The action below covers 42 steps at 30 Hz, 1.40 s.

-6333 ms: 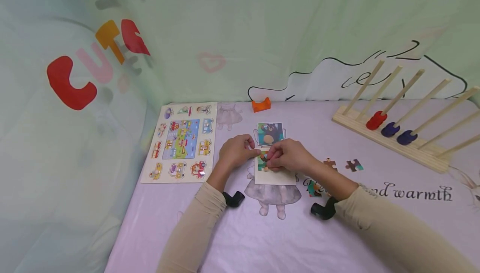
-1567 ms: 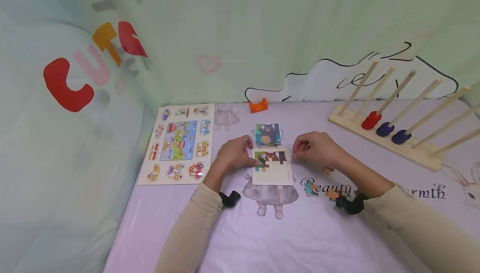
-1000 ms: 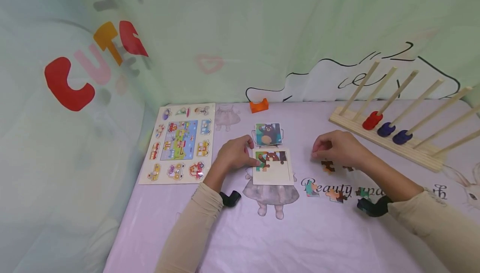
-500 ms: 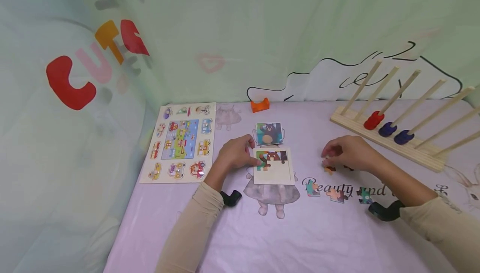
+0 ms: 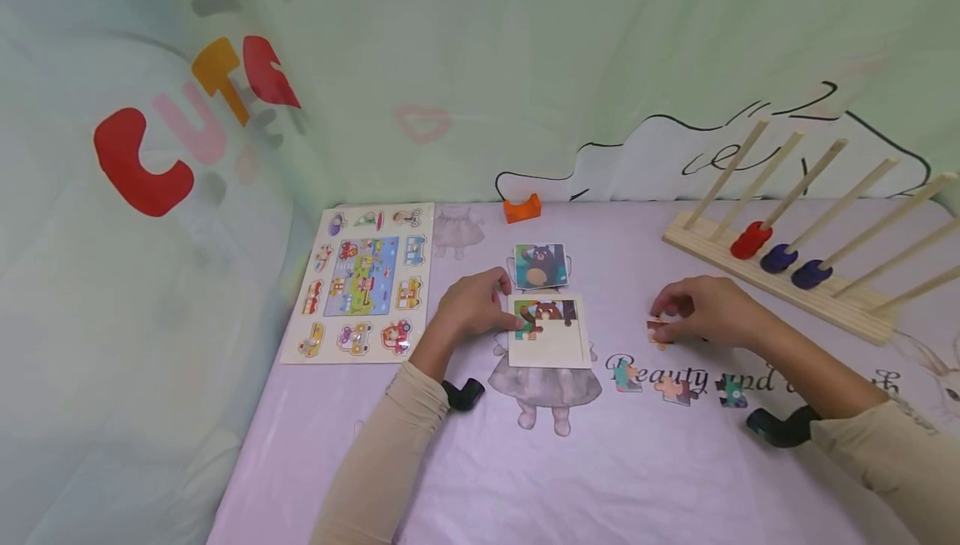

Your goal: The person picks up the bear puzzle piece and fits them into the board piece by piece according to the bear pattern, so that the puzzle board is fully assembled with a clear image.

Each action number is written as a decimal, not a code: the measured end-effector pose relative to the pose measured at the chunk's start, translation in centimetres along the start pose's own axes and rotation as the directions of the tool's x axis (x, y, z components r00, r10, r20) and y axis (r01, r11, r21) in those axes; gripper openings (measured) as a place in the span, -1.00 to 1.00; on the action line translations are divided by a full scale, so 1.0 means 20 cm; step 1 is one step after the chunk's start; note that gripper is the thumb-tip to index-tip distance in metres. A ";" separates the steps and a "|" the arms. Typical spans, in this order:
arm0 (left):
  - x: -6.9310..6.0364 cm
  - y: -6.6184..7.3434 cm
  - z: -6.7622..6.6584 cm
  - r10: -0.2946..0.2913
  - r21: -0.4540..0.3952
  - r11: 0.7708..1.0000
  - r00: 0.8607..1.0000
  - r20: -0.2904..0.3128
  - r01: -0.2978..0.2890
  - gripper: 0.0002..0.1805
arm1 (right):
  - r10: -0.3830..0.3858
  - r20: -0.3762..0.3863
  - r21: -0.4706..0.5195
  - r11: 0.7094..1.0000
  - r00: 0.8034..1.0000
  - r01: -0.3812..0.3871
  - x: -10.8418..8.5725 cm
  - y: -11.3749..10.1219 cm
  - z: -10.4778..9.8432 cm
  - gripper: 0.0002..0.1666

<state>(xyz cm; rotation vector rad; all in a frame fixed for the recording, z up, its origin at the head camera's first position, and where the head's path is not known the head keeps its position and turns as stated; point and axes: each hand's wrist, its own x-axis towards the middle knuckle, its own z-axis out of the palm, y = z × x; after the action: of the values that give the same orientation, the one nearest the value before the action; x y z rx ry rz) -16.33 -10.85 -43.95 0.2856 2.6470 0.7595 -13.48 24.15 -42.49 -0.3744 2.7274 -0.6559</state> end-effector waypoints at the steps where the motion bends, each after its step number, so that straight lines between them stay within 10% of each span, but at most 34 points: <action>1: 0.00 0.00 0.00 -0.002 -0.001 1.000 1.000 0.001 0.002 -0.50 | -0.001 0.001 0.002 1.000 1.000 0.001 0.00 0.00 0.00 -0.62; 42: 0.00 0.00 0.00 -0.005 -0.007 1.000 1.000 0.001 0.005 -0.50 | -0.014 0.021 0.067 0.998 1.000 0.012 -0.01 0.01 -0.01 -0.61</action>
<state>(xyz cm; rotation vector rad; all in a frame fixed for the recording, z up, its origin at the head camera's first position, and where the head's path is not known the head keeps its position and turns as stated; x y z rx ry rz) -16.30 -10.82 -43.97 0.2770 2.6423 0.7669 -13.43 24.39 -42.30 -0.3814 2.6774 -0.7400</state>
